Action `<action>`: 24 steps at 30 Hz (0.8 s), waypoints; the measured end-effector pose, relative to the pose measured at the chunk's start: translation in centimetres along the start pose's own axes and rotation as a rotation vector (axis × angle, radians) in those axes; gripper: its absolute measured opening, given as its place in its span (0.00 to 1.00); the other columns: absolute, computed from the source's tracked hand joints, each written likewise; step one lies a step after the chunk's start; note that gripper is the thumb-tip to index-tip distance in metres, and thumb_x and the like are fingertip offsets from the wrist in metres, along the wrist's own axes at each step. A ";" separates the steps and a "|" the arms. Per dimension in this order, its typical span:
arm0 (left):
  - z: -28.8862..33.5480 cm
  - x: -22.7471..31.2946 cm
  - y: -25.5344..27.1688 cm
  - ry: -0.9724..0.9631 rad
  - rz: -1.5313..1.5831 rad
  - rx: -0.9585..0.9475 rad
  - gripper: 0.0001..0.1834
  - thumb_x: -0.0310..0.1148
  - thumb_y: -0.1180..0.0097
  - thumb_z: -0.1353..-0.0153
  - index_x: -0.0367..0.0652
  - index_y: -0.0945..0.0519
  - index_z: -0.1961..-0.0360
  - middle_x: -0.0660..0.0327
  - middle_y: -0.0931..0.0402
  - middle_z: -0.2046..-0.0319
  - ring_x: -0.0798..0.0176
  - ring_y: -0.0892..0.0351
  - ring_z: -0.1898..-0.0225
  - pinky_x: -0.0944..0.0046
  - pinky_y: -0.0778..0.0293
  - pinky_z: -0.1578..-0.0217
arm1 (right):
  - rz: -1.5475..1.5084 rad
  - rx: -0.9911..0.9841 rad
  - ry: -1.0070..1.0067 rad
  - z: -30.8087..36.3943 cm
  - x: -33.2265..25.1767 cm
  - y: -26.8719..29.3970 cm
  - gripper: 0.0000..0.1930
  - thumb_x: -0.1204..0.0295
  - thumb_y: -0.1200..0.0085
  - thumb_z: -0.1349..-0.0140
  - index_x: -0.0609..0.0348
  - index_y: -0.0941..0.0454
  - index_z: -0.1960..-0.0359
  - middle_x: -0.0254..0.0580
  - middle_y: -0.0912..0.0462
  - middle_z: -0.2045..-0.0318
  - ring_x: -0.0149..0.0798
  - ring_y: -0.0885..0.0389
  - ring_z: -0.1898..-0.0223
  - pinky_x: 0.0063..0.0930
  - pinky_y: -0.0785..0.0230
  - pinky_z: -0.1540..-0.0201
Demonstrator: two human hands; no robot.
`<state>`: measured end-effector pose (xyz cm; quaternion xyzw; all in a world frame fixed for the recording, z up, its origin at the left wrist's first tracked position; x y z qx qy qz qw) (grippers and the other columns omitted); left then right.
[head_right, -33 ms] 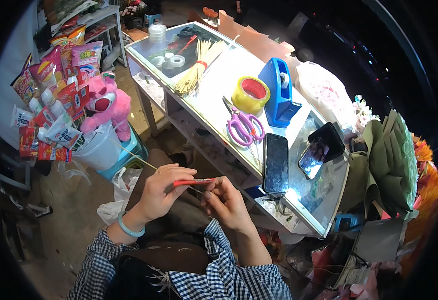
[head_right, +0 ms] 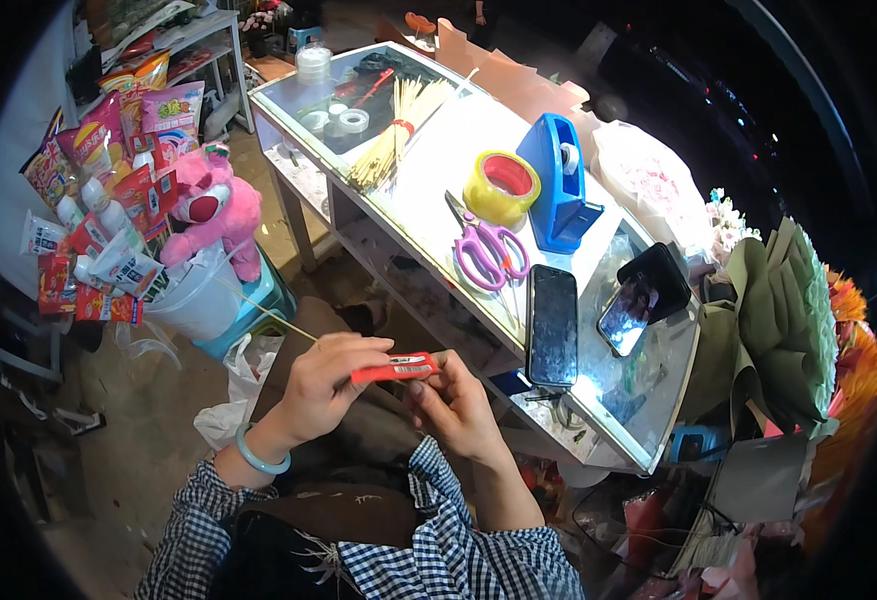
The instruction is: The person assembles a snack bouquet by inserting wooden skewers into small snack packets and arranging them into a floral-style bouquet. They use scissors to trim skewers and tape to secure items, then place the assembled bouquet into a bucket.
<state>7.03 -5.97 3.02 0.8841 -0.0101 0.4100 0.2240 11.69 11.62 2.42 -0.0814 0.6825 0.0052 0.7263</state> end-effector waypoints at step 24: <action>1.3 0.7 -1.9 -0.015 -0.118 0.119 0.32 0.25 0.33 0.57 0.36 0.28 0.46 0.52 0.27 0.56 0.53 0.21 0.60 0.62 0.23 0.62 | 0.647 0.161 0.451 0.6 -2.3 0.5 0.17 0.86 0.45 0.52 0.64 0.21 0.58 0.47 0.19 0.63 0.39 0.19 0.62 0.25 0.27 0.60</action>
Point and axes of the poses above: each hand's wrist, its own z-axis away from the middle knuckle, its own y-axis out of the back of the hand, x = y × z, the point moved 3 cm from there along -z, towards the middle knuckle
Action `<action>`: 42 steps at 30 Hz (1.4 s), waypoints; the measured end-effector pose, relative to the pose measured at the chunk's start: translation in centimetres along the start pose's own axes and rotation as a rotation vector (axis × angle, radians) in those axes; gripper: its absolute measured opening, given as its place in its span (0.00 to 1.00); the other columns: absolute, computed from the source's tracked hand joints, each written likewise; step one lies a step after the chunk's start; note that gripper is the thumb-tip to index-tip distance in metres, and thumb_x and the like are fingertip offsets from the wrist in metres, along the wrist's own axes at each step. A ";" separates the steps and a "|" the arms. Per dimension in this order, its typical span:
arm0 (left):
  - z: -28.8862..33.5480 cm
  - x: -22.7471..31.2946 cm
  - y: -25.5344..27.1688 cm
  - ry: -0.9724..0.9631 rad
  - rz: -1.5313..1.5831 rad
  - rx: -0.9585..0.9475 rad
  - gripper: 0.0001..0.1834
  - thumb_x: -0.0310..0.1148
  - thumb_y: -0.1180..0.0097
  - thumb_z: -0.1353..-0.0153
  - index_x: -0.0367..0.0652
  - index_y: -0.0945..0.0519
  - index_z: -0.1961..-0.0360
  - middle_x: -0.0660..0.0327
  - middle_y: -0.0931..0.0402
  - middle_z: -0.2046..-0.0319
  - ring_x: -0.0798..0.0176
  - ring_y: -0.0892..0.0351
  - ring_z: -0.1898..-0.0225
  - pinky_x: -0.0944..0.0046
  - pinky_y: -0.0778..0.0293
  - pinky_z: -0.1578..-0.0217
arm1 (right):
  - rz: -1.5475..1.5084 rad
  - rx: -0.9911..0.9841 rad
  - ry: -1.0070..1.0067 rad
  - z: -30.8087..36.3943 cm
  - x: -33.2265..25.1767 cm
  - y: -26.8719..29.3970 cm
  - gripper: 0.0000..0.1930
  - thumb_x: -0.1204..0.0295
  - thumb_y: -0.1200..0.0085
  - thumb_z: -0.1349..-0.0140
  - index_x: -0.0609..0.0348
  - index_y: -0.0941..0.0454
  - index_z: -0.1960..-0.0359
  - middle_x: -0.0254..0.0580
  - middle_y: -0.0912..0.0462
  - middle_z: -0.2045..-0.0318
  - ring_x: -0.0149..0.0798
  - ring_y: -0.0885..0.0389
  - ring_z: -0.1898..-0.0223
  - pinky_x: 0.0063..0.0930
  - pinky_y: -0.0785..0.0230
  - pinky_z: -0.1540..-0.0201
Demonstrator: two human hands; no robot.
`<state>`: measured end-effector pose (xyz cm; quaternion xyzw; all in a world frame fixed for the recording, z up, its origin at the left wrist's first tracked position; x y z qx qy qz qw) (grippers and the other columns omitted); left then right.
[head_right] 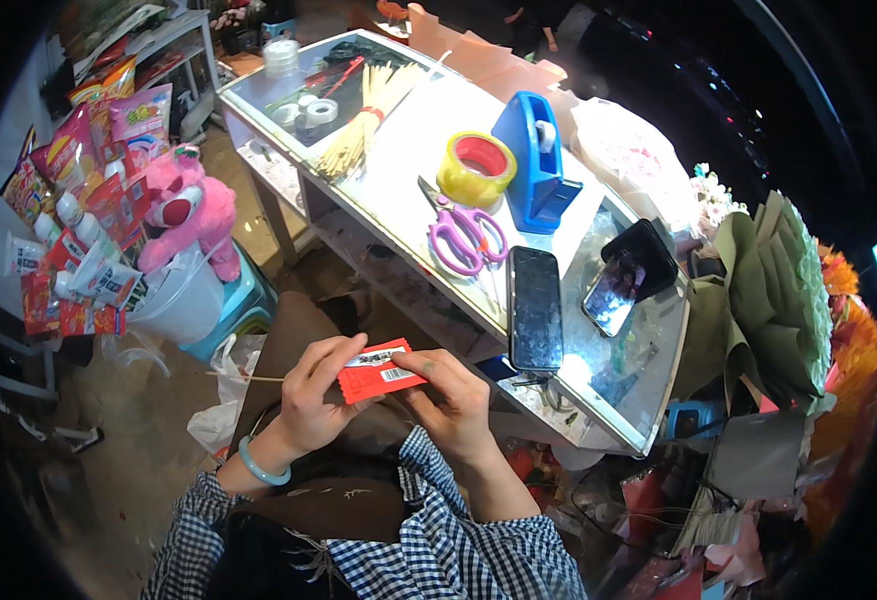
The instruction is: The person assembles a snack bouquet by inserting wooden skewers into small snack packets and arranging them into a floral-style bouquet. They use scissors to trim skewers and tape to secure items, then place the assembled bouquet into a bucket.
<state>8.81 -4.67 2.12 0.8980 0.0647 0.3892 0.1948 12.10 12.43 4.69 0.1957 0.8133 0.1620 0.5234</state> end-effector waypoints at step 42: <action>0.3 -1.7 -0.8 0.697 0.772 -0.369 0.12 0.26 0.44 0.40 0.33 0.21 0.55 0.61 0.22 0.69 0.75 0.26 0.72 0.77 0.33 0.72 | -0.770 0.257 -0.255 -0.1 1.3 0.5 0.11 0.80 0.49 0.38 0.64 0.35 0.55 0.41 0.25 0.58 0.29 0.25 0.56 0.24 0.29 0.54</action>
Point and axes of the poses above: each hand's wrist, its own z-axis away from the middle knuckle, its own y-axis out of the back of the hand, x = y × z, the point moved 3 cm from there along -z, towards the middle knuckle
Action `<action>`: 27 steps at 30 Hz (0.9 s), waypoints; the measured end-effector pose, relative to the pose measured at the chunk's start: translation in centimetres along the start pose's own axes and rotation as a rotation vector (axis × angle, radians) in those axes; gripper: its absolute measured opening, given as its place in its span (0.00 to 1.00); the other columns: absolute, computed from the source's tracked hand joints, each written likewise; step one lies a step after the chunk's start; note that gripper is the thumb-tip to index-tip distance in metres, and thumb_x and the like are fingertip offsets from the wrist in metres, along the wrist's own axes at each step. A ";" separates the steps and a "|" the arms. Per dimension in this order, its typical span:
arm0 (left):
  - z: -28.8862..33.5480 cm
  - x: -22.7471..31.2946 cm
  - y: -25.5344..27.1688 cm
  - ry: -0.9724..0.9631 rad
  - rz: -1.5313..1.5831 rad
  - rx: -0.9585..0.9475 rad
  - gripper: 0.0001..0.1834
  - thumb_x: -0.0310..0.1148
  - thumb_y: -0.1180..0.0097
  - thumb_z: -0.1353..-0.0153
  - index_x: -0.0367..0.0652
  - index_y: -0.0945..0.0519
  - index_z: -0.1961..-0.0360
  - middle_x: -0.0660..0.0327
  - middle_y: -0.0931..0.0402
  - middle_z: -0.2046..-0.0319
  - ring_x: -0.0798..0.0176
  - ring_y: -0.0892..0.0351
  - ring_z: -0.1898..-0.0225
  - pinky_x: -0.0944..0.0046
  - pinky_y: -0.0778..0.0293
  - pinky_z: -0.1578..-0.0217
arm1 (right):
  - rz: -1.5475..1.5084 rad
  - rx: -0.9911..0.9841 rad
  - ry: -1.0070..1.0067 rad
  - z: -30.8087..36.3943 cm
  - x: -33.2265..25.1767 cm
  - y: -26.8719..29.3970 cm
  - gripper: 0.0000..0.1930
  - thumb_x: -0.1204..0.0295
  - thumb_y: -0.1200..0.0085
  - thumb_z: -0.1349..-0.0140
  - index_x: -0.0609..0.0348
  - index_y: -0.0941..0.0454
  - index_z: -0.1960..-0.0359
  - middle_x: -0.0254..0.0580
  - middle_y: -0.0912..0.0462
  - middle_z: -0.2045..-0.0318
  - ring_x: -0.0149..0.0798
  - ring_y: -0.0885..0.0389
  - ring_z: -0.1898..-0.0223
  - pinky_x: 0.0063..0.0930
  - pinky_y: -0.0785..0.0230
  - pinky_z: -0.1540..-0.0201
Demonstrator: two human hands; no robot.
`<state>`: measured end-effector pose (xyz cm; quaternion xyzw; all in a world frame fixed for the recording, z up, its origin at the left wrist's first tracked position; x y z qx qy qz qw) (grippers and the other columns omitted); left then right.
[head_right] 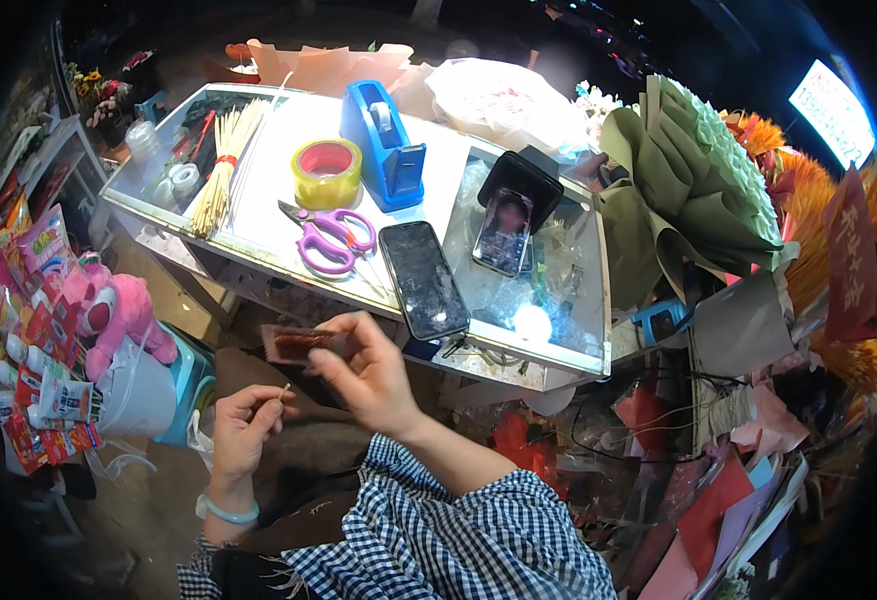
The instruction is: The person assembles a snack bouquet by inserting wooden skewers into small snack packets and arranging them into a floral-style bouquet. They use scissors to trim skewers and tape to secure items, then place the assembled bouquet into a bucket.
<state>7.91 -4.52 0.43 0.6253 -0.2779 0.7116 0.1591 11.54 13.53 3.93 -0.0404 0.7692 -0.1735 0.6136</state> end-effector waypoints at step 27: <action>2.1 3.1 0.0 -0.358 0.029 0.041 0.06 0.25 0.45 0.40 0.31 0.21 0.64 0.57 0.25 0.66 0.69 0.25 0.78 0.76 0.33 0.79 | 1.182 0.777 0.467 -19.5 -3.7 11.3 0.18 0.60 0.48 0.41 0.63 0.25 0.58 0.55 0.24 0.58 0.55 0.27 0.54 0.46 0.38 0.49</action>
Point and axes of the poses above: each hand's wrist, its own z-axis away from the middle knuckle, its own y-axis out of the back of the hand, x = y × z, the point moved 3 cm from there along -z, towards the middle knuckle
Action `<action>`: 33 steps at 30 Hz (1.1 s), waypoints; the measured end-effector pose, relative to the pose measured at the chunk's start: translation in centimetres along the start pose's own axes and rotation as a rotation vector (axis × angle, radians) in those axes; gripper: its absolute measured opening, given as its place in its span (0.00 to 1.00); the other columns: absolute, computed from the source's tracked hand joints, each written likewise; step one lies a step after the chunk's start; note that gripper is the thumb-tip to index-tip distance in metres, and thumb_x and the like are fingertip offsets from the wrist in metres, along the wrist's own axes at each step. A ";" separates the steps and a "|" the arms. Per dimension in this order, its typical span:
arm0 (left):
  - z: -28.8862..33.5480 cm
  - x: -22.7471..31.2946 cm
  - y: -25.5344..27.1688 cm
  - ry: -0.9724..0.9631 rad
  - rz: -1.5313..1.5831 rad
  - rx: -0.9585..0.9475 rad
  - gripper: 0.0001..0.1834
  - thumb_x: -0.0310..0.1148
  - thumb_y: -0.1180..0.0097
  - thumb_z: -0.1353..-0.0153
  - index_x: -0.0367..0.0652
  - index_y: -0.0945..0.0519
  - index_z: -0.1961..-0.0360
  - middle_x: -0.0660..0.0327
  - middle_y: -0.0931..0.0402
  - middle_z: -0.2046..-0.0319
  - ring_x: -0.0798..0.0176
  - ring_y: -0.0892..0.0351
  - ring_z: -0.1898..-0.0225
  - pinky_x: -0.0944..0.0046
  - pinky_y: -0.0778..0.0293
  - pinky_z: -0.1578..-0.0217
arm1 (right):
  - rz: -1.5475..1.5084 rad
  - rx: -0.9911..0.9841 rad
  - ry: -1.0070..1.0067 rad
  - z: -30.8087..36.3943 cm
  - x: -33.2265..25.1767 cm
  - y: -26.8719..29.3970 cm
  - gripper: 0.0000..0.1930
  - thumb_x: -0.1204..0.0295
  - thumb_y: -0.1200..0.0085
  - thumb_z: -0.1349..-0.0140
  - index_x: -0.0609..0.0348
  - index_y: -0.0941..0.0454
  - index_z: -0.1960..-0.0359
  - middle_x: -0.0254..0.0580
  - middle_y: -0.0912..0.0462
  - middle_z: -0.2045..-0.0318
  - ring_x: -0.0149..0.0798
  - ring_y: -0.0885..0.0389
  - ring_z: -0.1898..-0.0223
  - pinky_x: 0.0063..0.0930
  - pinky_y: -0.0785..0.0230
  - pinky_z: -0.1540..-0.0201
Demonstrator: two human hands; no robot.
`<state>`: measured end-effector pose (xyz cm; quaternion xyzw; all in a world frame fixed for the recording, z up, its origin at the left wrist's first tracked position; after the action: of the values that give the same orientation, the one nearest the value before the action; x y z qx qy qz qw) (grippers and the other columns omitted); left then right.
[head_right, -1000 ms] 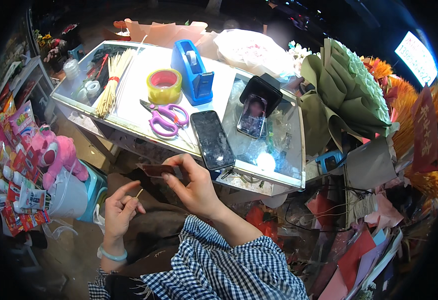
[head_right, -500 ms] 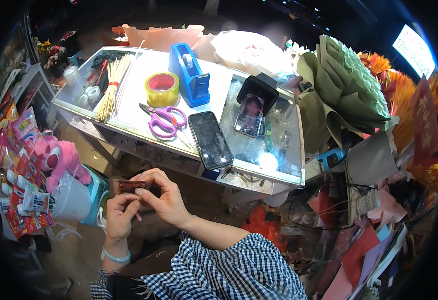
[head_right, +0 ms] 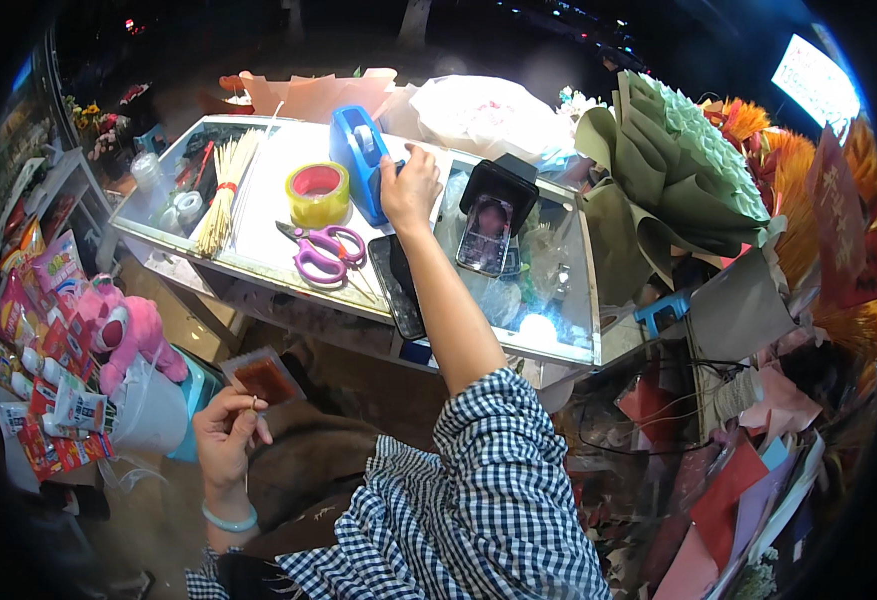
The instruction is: The person assembles a snack bouquet by inserting wooden skewers into small snack packets and arranging them into a floral-style bouquet. They use scissors to trim skewers and tape to secure items, then place the assembled bouquet into a bucket.
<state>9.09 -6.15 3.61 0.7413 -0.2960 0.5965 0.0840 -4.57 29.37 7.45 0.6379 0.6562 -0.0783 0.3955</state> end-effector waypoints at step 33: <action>0.1 0.2 -0.7 0.049 -0.173 0.052 0.11 0.20 0.48 0.40 0.33 0.20 0.56 0.60 0.27 0.67 0.73 0.28 0.78 0.76 0.30 0.79 | -0.517 -0.482 -0.352 0.4 3.1 2.0 0.09 0.78 0.42 0.48 0.70 0.22 0.65 0.41 0.20 0.81 0.29 0.25 0.83 0.22 0.32 0.79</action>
<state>9.58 -5.66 3.97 0.7511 -0.2131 0.6125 0.1232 -2.20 31.87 6.11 0.3174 0.7168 -0.1272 0.6077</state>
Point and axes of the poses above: each hand's wrist, its own z-axis away from the middle knuckle, its own y-axis out of the back of the hand, x = y × z, the point moved 3 cm from there along -z, towards the middle knuckle
